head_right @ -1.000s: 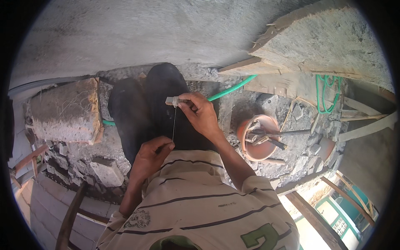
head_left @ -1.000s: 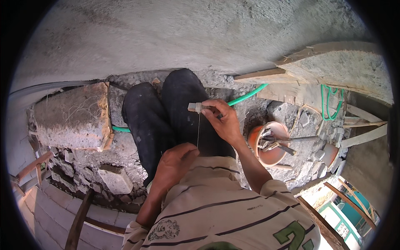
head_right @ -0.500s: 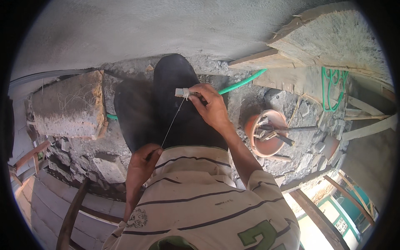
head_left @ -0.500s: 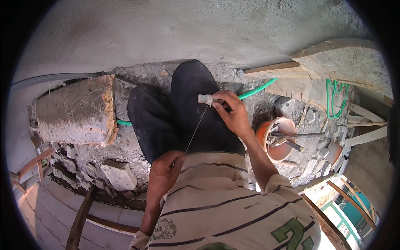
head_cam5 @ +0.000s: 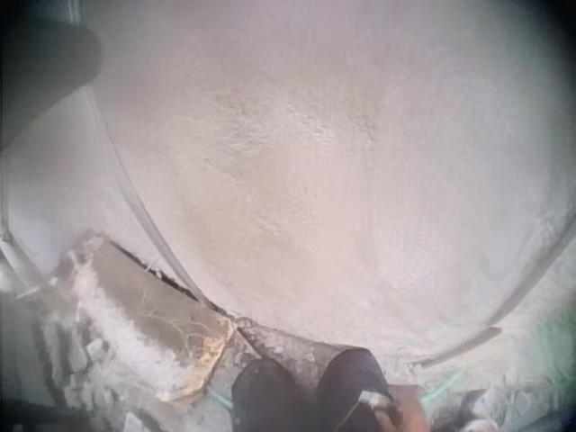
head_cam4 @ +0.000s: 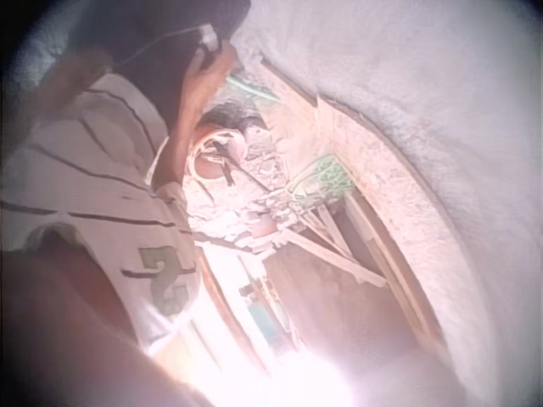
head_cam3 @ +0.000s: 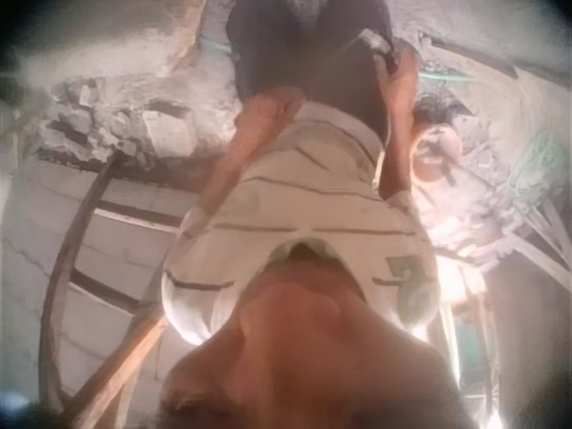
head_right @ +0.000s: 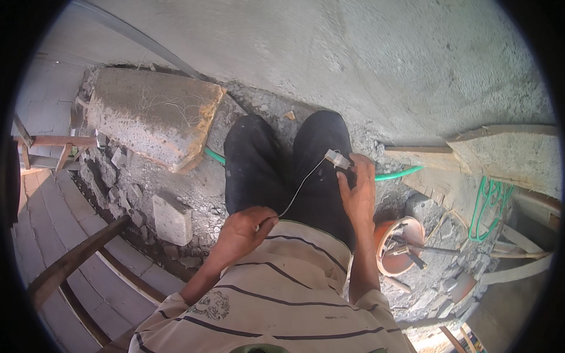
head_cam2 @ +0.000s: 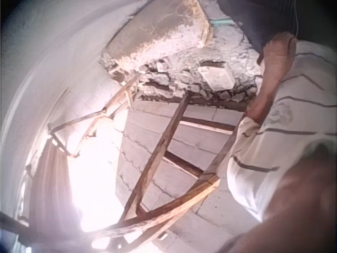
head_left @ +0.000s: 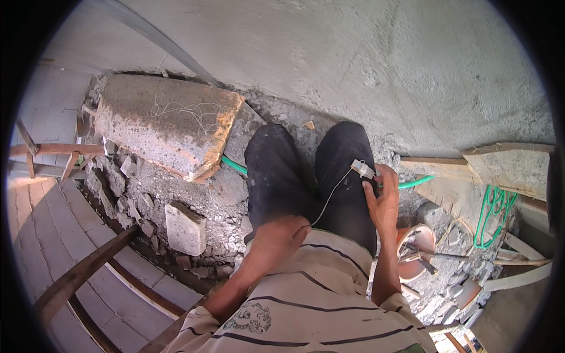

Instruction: The person sits on a construction site floor and ties a white string around a small piece of plaster. They repeatedly wrap the string, adjust the knot, and pull it tight. The person then picks up a larger piece of plaster and places it on the floor.

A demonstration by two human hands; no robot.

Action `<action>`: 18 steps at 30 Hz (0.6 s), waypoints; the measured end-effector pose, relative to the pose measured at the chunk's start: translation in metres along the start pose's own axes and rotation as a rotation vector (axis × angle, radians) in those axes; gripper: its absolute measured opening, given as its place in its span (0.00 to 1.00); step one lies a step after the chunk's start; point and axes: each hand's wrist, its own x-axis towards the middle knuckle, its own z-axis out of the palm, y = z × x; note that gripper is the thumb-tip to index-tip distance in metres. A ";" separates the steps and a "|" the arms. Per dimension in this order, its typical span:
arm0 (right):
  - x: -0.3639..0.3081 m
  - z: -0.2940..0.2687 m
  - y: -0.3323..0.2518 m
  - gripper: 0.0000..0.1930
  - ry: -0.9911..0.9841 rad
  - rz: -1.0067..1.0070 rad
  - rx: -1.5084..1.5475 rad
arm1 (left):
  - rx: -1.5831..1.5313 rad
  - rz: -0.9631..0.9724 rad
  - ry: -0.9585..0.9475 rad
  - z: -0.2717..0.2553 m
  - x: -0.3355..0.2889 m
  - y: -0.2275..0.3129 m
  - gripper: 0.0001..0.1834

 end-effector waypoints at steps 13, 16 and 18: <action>-0.021 -0.046 -0.081 0.27 -0.620 -0.035 0.224 | 0.065 0.199 0.013 0.027 0.027 0.024 0.06; -0.026 -0.037 -0.067 0.23 -0.599 -0.029 0.325 | -0.017 0.252 0.055 0.029 0.030 0.020 0.07; -0.026 -0.034 -0.059 0.20 -0.569 -0.037 0.333 | -0.046 0.250 0.049 0.023 0.032 0.018 0.07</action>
